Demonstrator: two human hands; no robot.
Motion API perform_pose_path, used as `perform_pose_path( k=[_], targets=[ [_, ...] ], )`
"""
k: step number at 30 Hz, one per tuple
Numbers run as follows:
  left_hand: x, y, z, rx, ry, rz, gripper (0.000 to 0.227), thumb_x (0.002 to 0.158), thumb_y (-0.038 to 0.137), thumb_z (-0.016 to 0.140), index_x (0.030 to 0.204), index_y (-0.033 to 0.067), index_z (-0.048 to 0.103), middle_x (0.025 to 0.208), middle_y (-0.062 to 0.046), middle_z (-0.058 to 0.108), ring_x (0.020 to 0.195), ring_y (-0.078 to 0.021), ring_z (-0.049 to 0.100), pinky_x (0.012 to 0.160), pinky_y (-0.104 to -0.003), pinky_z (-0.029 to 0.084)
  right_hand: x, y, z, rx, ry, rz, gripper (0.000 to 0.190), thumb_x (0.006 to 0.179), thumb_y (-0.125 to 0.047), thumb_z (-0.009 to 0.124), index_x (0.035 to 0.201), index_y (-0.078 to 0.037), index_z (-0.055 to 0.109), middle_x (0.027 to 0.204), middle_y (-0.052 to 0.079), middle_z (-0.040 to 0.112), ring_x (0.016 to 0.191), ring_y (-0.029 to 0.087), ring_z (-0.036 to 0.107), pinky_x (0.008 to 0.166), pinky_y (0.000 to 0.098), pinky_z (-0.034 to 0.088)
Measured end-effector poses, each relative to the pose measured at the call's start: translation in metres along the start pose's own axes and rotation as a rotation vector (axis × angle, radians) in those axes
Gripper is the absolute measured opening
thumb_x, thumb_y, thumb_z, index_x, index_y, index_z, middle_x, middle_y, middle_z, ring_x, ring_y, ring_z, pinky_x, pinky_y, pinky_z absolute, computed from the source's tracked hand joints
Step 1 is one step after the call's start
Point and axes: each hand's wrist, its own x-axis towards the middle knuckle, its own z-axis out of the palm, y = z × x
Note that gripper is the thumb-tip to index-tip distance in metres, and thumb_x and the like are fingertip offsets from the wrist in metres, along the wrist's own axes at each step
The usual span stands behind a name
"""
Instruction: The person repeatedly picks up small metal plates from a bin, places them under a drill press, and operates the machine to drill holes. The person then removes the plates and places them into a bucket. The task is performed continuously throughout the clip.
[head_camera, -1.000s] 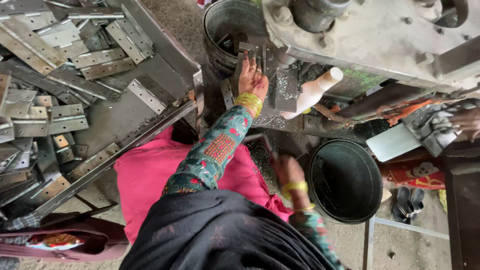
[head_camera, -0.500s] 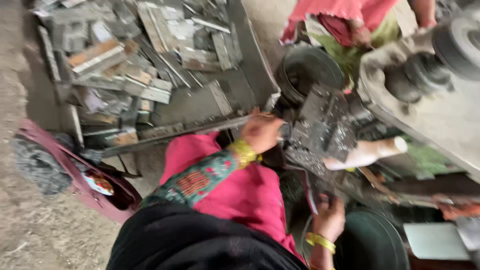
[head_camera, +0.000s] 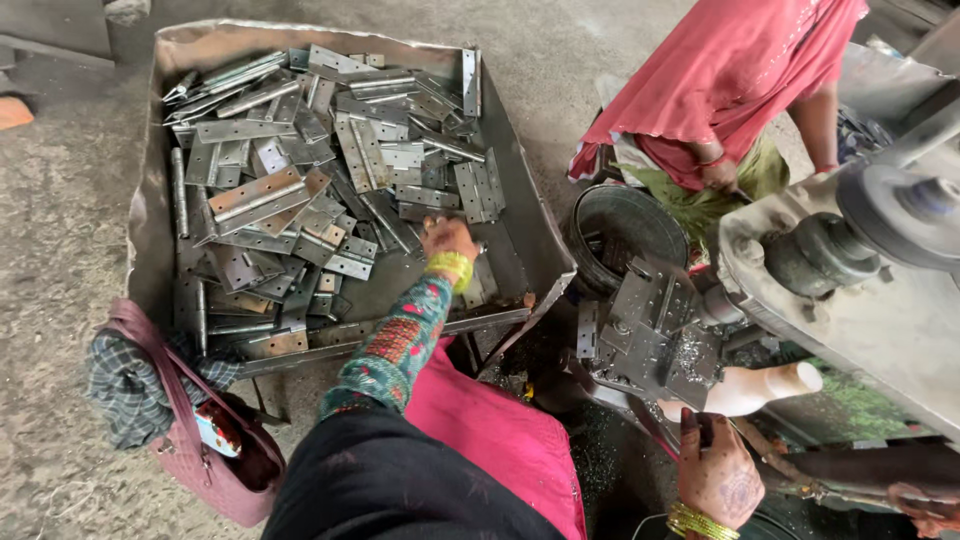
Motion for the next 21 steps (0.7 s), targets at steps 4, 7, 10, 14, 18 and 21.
perform_pose_path(
  k=[4,7,10,14,18,21],
  targets=[
    [0.004,0.002,-0.020,0.010,-0.151,-0.012,0.038,0.084,0.036,0.076,0.112,0.0109,0.069,0.116,-0.015,0.069,0.113,-0.0332,0.064,0.101,-0.046,0.048,0.001,0.001,0.003,-0.032,-0.018,0.019,0.045,0.103,-0.059,0.057,0.106,-0.016,0.072,0.097,0.011,0.075,0.088,0.038,0.072,0.076,0.0502,0.054],
    [-0.026,0.014,-0.029,0.015,-0.242,0.068,0.039,0.085,0.036,0.077,0.114,0.0103,0.070,0.118,-0.015,0.070,0.114,-0.0322,0.065,0.101,-0.044,0.051,-0.002,0.002,0.005,-0.023,-0.015,-0.015,0.045,0.104,-0.058,0.056,0.109,-0.016,0.072,0.096,0.013,0.075,0.089,0.040,0.071,0.075,0.0512,0.053],
    [-0.074,0.032,-0.038,-0.173,0.419,0.394,0.032,0.080,0.015,0.069,0.111,0.0072,0.072,0.099,-0.010,0.074,0.099,-0.0309,0.070,0.090,-0.047,0.051,-0.003,0.002,0.004,-0.065,-0.058,0.009,0.046,0.102,-0.058,0.055,0.115,-0.018,0.073,0.093,0.017,0.074,0.087,0.041,0.071,0.074,0.0521,0.053],
    [-0.116,0.054,-0.072,-0.026,0.182,0.252,0.023,0.080,0.015,0.070,0.102,0.0088,0.071,0.096,-0.012,0.073,0.095,-0.0329,0.070,0.083,-0.046,0.053,-0.002,0.003,0.004,-0.048,-0.090,0.014,0.046,0.102,-0.057,0.055,0.119,-0.017,0.071,0.093,0.018,0.074,0.085,0.042,0.071,0.072,0.0532,0.053],
    [-0.125,0.083,-0.125,0.029,0.079,0.252,0.019,0.078,0.015,0.072,0.096,0.0095,0.071,0.093,-0.012,0.073,0.092,-0.0340,0.070,0.080,-0.046,0.054,-0.007,0.002,0.002,-0.008,-0.086,0.001,0.039,0.100,-0.051,0.058,0.115,-0.017,0.071,0.094,0.016,0.075,0.086,0.041,0.071,0.074,0.0532,0.053],
    [-0.128,0.120,-0.148,-0.064,-0.016,0.396,0.017,0.077,0.015,0.073,0.092,0.0100,0.070,0.091,-0.013,0.073,0.091,-0.0349,0.070,0.077,-0.046,0.055,-0.005,-0.003,-0.001,-0.011,-0.068,0.028,0.033,0.099,-0.046,0.061,0.110,-0.017,0.070,0.093,0.015,0.074,0.086,0.039,0.071,0.073,0.0521,0.053]
  ],
)
